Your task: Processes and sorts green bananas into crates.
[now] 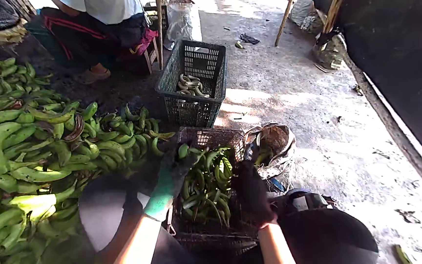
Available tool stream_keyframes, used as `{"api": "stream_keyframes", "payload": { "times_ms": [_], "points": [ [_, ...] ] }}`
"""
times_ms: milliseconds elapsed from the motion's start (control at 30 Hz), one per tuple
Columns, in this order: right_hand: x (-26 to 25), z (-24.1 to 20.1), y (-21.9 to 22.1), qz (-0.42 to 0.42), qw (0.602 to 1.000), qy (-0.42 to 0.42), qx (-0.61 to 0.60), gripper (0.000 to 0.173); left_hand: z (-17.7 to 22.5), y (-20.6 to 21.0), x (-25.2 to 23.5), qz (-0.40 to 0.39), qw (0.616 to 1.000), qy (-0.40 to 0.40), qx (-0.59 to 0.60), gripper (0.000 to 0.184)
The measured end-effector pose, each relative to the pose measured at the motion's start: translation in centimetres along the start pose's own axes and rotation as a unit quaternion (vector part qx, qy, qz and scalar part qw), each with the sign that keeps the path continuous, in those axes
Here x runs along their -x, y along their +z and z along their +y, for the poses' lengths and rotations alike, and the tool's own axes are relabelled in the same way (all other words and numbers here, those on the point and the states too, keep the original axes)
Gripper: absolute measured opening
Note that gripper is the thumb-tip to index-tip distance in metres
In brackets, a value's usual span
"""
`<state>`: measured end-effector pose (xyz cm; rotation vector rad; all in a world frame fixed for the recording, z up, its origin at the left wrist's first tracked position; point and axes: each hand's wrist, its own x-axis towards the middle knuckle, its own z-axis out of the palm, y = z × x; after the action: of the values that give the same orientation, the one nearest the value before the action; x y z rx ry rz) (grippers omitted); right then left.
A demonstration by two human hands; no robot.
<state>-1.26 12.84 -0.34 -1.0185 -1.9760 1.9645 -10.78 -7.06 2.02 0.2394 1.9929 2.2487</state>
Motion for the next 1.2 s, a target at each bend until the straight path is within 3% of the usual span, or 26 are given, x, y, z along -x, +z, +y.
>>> {"api": "stream_keyframes", "payload": {
  "times_ms": [100, 167, 267, 300, 333, 400, 467, 567, 667, 867, 1033, 1200],
  "points": [
    [2.2, 3.1, 1.6, -0.013, 0.987, -0.029, 0.158, 0.035, -2.0, 0.1, 0.1, 0.026, 0.992, -0.008, -0.124, 0.052],
    [3.5, 1.2, 2.1, -0.022, 0.959, -0.069, 0.274, 0.042, -2.3, 0.4, 0.5, 0.021, 0.988, -0.001, -0.151, 0.054],
    [5.5, -2.4, 3.2, 0.057, 0.908, -0.295, 0.293, 0.054, -2.1, 0.4, 0.7, -0.026, 0.983, 0.026, -0.178, 0.055],
    [5.6, -2.4, 3.6, 0.058, 0.900, -0.322, 0.288, 0.053, -1.7, 0.6, 0.7, -0.038, 0.981, 0.038, -0.187, 0.053],
    [5.8, -1.7, 3.8, 0.008, 0.916, -0.273, 0.293, 0.050, -1.3, 0.8, 0.8, -0.050, 0.982, 0.061, -0.174, 0.053],
    [5.5, 1.5, 3.4, -0.178, 0.931, -0.029, 0.319, 0.047, -0.4, 0.8, 1.3, -0.064, 0.986, 0.111, -0.107, 0.055],
    [5.1, 4.3, 3.2, -0.227, 0.942, 0.074, 0.234, 0.044, 1.2, 0.4, 0.4, -0.046, 0.991, 0.122, -0.033, 0.058],
    [5.6, 2.8, 2.4, -0.170, 0.983, 0.032, 0.062, 0.040, 1.2, 0.4, -1.0, 0.000, 0.994, 0.011, 0.110, 0.051],
    [4.1, 0.0, 2.8, -0.149, 0.980, -0.098, 0.090, 0.036, 0.0, 2.1, -2.5, 0.078, 0.956, -0.091, 0.269, 0.021],
    [6.2, 0.8, 3.7, -0.155, 0.950, -0.190, 0.192, 0.045, -2.3, 2.6, -2.1, 0.076, 0.946, -0.083, 0.303, 0.025],
    [6.5, 0.9, 3.9, -0.176, 0.948, -0.130, 0.232, 0.041, -3.7, 1.8, -2.3, 0.050, 0.961, -0.032, 0.271, 0.018],
    [6.4, 2.3, 5.5, -0.153, 0.934, -0.109, 0.303, 0.046, -3.4, 2.5, -1.3, 0.070, 0.958, -0.048, 0.274, 0.017]
  ]
}}
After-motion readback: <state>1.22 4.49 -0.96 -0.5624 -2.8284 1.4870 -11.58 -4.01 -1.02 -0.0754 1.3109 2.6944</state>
